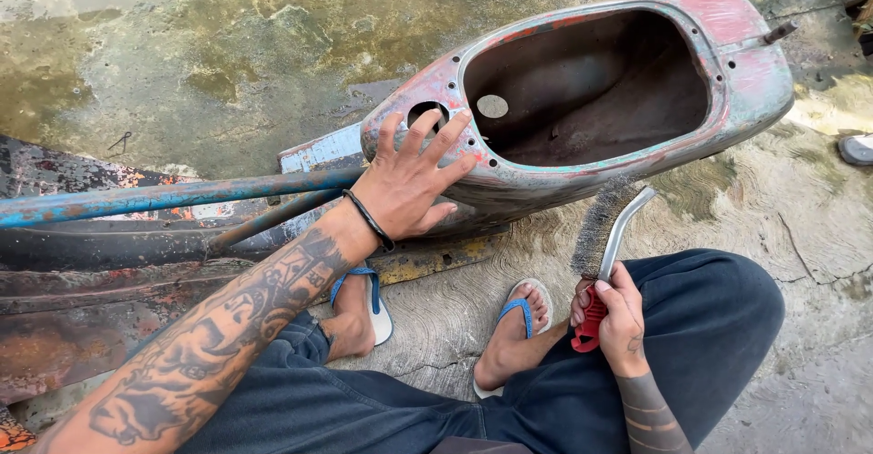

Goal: Scraping rust and old paint from a motorcycle frame using a wire brush

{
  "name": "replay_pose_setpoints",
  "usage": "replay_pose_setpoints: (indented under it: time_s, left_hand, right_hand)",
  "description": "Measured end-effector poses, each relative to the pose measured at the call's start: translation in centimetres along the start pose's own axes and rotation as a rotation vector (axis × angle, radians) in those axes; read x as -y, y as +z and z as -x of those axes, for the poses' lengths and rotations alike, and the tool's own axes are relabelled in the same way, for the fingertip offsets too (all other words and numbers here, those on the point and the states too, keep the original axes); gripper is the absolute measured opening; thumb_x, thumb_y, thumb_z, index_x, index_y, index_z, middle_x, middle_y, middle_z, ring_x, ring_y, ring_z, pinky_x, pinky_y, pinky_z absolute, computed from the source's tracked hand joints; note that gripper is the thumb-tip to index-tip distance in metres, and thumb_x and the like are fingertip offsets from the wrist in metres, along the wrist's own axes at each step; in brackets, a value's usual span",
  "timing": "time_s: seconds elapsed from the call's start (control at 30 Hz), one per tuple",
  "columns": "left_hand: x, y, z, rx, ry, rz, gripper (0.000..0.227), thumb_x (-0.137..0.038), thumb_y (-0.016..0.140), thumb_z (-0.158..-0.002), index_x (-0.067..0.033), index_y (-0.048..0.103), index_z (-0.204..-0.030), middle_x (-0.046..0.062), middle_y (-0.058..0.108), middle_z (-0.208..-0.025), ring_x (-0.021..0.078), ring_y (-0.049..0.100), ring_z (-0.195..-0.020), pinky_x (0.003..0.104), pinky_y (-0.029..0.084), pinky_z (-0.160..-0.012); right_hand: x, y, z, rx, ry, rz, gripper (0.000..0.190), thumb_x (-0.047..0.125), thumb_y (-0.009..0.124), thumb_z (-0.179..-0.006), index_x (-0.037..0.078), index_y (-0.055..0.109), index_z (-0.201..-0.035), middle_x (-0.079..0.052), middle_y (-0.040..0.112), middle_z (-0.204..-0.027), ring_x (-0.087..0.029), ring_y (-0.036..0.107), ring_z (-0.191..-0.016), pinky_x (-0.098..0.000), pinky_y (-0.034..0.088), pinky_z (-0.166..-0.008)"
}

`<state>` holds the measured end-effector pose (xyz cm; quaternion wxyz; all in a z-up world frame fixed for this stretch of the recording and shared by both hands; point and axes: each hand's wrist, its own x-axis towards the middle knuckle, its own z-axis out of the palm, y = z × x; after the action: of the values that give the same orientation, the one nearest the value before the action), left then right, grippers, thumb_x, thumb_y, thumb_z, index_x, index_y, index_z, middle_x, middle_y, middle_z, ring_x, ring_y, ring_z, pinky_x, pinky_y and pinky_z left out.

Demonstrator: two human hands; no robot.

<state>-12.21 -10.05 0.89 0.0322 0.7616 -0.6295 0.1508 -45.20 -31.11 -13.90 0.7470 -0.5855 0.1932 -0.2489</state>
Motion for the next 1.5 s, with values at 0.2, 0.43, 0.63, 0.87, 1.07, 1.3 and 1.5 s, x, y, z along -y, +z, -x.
replay_pose_setpoints:
  time_s: [0.2,0.43,0.63,0.87,1.07,1.3,1.5]
  left_hand:
    - [-0.1,0.3,-0.4,0.004,-0.004,0.021,0.078,-0.050,0.082,-0.076,-0.0273,0.051,-0.144,0.015,0.032,-0.160,0.0382,0.028,-0.142,0.065,0.018,-0.110]
    - [-0.2,-0.1,-0.6,0.013,-0.010,0.018,0.074,-0.049,0.082,-0.077,-0.0267,0.052,-0.141,0.015,0.033,-0.159,0.0375,0.029,-0.141,0.064,0.018,-0.110]
    - [-0.3,0.0,-1.1,0.014,-0.018,0.031,0.068,-0.049,0.081,-0.078,-0.0250,0.054,-0.136,0.015,0.031,-0.160,0.0377,0.029,-0.141,0.064,0.019,-0.110]
    - [-0.3,-0.1,-1.6,0.005,-0.027,0.047,0.061,-0.050,0.082,-0.078,-0.0236,0.056,-0.126,0.014,0.032,-0.159,0.0371,0.029,-0.141,0.062,0.020,-0.109]
    - [0.4,0.5,-0.8,-0.089,0.004,-0.051,0.069,-0.060,0.080,-0.070,-0.0322,0.059,-0.130,0.010,0.033,-0.165,0.0352,0.038,-0.141,0.057,0.029,-0.109]
    - [4.3,0.8,2.7,-0.028,0.054,-0.152,0.104,-0.067,0.080,-0.067,-0.0378,0.038,-0.158,0.013,0.027,-0.167,0.0339,0.040,-0.138,0.048,0.033,-0.108]
    - [10.7,3.4,9.5,0.095,-0.166,-0.213,0.109,-0.073,0.071,-0.075,-0.0359,0.026,-0.167,0.013,0.026,-0.165,0.0325,0.041,-0.132,0.047,0.041,-0.097]
  right_hand:
    - [0.1,0.1,-0.1,-0.006,0.008,0.017,0.022,0.012,0.044,-0.099,-0.004,0.051,-0.112,-0.015,0.048,-0.066,-0.025,0.056,-0.043,-0.0430,0.055,-0.036]
    - [0.5,0.4,-0.1,-0.006,0.018,0.020,0.021,0.013,0.044,-0.099,-0.004,0.050,-0.110,-0.014,0.048,-0.066,-0.024,0.056,-0.043,-0.0425,0.055,-0.036]
    - [0.1,0.0,-0.1,-0.002,0.018,0.038,0.021,0.013,0.044,-0.099,-0.004,0.050,-0.110,-0.014,0.047,-0.066,-0.024,0.057,-0.043,-0.0430,0.055,-0.036]
    - [0.0,0.0,-0.1,-0.020,0.023,0.019,0.022,0.013,0.045,-0.099,-0.003,0.051,-0.111,-0.014,0.046,-0.066,-0.024,0.056,-0.043,-0.0415,0.055,-0.036]
    - [4.1,3.2,-0.2,-0.085,0.164,-0.021,0.006,0.009,0.043,-0.096,0.005,0.040,-0.092,-0.012,0.044,-0.066,-0.023,0.048,-0.043,-0.0345,0.046,-0.039]
    - [4.4,3.5,-0.4,-0.086,0.189,0.036,0.008,0.005,0.041,-0.099,0.008,0.038,-0.091,-0.012,0.045,-0.066,-0.022,0.049,-0.045,-0.0326,0.045,-0.042]
    - [5.7,4.3,-1.0,-0.051,0.197,0.130,0.014,0.008,0.044,-0.100,0.008,0.038,-0.087,-0.011,0.047,-0.067,-0.021,0.049,-0.046,-0.0305,0.044,-0.044]
